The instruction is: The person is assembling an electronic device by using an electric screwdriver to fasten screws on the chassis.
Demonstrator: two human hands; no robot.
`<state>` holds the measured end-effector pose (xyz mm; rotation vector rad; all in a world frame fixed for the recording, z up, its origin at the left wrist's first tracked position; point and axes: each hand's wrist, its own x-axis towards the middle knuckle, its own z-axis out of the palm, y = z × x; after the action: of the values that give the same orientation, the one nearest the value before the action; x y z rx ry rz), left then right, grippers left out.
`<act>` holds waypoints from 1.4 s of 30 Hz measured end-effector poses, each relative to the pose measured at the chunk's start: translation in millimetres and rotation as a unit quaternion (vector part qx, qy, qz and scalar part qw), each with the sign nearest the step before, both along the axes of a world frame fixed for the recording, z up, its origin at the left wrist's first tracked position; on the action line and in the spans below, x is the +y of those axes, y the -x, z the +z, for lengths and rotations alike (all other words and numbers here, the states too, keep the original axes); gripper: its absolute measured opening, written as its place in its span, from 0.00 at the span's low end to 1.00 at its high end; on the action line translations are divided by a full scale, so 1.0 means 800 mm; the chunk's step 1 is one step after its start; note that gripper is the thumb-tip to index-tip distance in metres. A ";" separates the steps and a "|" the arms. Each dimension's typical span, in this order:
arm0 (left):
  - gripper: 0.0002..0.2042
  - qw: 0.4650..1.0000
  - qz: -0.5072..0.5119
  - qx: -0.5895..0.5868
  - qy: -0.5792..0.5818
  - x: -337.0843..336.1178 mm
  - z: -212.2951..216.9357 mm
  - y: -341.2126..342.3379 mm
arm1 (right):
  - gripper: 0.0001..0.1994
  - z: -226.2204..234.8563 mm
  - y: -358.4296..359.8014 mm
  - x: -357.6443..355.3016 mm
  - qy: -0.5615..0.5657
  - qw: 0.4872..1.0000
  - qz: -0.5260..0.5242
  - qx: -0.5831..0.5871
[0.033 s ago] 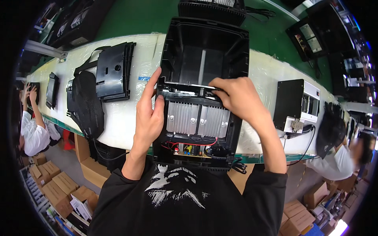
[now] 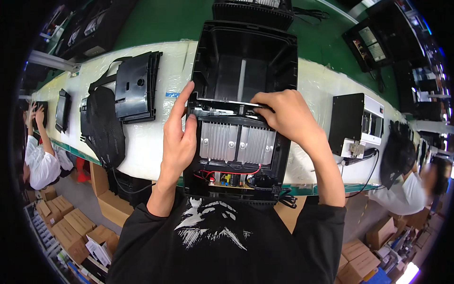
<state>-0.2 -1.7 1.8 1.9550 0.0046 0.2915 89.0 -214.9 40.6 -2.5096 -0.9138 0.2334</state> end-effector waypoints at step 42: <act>0.41 0.971 0.048 0.065 0.224 -0.047 0.003 0.025 | 0.20 0.116 0.202 -0.381 -0.587 0.664 -0.345 -0.309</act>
<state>-20.2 -39.6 4.2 1.5223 0.2325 0.2031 -72.3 -519.5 133.3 -1.4109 -0.0615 -1.1500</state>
